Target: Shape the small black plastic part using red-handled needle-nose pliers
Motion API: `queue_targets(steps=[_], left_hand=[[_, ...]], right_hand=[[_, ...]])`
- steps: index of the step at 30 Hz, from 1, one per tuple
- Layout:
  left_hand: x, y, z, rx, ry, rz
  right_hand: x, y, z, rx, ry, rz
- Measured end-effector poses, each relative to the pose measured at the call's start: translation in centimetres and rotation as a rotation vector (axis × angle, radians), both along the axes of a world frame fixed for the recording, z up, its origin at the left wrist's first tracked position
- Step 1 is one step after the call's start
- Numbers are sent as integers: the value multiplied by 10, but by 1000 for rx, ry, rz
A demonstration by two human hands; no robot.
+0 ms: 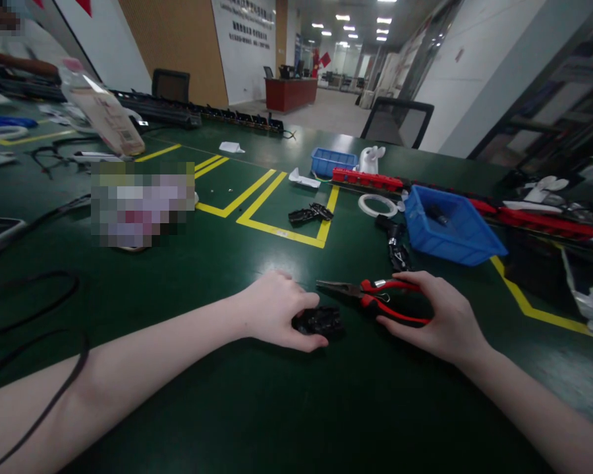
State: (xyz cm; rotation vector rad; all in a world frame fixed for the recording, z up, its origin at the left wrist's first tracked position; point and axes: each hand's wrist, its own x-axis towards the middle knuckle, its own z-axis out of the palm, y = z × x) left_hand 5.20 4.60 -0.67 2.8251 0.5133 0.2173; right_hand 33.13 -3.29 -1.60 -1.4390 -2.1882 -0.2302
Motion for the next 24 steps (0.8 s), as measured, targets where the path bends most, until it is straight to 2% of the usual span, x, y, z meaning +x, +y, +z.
queue_targets(steps=[4,6,11,18,24], left_hand=[[-2,0,0,2,8,-8],[-2,0,0,-5,4,-22],[-2,2,-1,-16,14,-20],[-2,0,-2,23,-2,-7],[-4,2,-3,9,-23,-1]], right_hand=[[-1,-21,0,-87,222,-116],[-3,-33,0,-108,255,-112],[-11,-46,0,-24,156,-36],[-9,-38,-4,-159,98,-14],[-8,-38,-5,-103,79,-6]])
